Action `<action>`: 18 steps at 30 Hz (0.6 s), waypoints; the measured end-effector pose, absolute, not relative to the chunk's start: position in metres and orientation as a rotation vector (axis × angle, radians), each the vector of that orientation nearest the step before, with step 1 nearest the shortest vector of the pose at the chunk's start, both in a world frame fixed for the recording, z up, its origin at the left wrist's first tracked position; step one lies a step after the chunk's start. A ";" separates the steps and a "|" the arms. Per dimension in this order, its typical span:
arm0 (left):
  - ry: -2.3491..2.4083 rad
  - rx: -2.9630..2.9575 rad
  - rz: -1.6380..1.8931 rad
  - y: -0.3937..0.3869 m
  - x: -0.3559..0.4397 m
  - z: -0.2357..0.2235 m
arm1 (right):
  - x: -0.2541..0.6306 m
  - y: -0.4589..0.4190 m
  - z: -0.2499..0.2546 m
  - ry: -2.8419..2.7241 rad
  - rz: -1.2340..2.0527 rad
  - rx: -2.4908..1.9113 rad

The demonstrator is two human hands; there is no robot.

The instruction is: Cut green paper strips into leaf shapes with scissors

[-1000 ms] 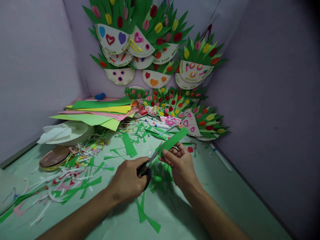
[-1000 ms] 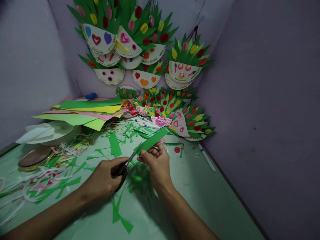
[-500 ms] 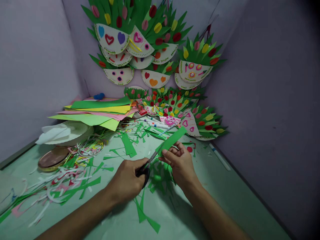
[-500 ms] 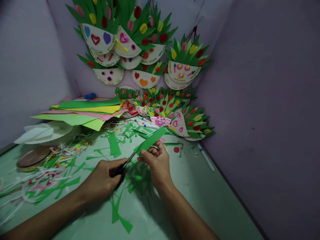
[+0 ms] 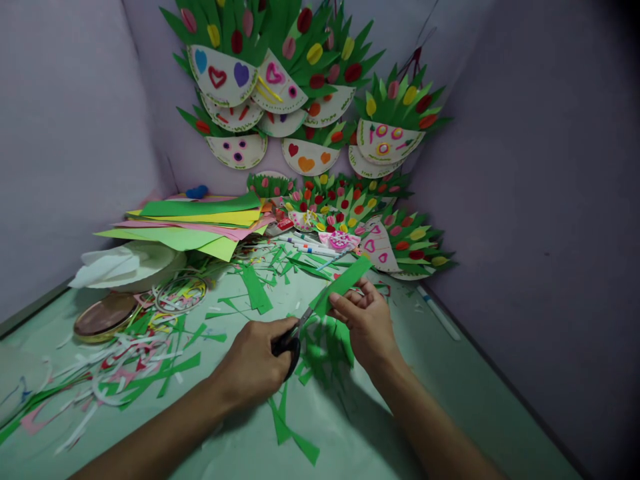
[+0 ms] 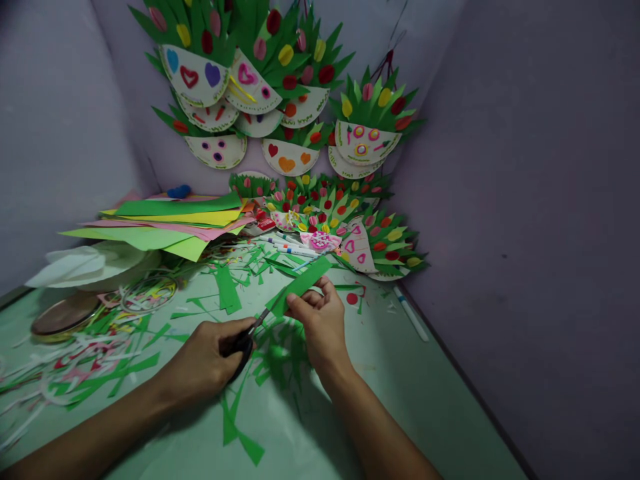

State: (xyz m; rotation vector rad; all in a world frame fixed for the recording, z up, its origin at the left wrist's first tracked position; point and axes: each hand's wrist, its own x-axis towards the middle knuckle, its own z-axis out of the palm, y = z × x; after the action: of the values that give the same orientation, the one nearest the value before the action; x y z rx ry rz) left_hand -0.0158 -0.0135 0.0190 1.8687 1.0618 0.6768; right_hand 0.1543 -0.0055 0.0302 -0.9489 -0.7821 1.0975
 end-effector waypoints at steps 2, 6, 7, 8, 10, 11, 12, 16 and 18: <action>1.053 1.875 0.681 -0.013 -0.016 0.020 | 0.154 -0.005 0.030 -0.783 1.105 -0.949; 1.028 1.875 0.677 -0.013 -0.017 0.022 | 0.155 -0.005 0.030 -0.784 1.107 -0.948; 1.023 1.871 0.671 -0.013 -0.017 0.023 | 0.155 -0.005 0.030 -0.786 1.105 -0.949; 1.016 1.867 0.661 -0.014 -0.017 0.023 | 0.155 -0.005 0.030 -0.790 1.103 -0.951; 1.005 1.856 0.647 -0.013 -0.017 0.023 | 0.156 -0.005 0.030 -0.801 1.105 -0.963; 1.001 1.851 0.643 -0.013 -0.017 0.023 | 0.156 -0.005 0.030 -0.809 1.107 -0.972; 1.001 1.846 0.643 -0.013 -0.017 0.023 | 0.155 -0.005 0.029 -0.819 1.108 -0.980; 1.007 1.836 0.642 -0.013 -0.017 0.023 | 0.154 -0.005 0.029 -0.835 1.118 -0.997; 1.008 1.837 0.636 -0.013 -0.017 0.024 | 0.153 -0.005 0.029 -0.829 1.116 -1.001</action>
State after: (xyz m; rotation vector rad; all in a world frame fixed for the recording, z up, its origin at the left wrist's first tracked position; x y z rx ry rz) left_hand -0.0168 -0.0127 0.0236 1.8374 1.0083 0.6357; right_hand 0.1531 -0.0053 0.0294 -1.0011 -0.8287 1.1165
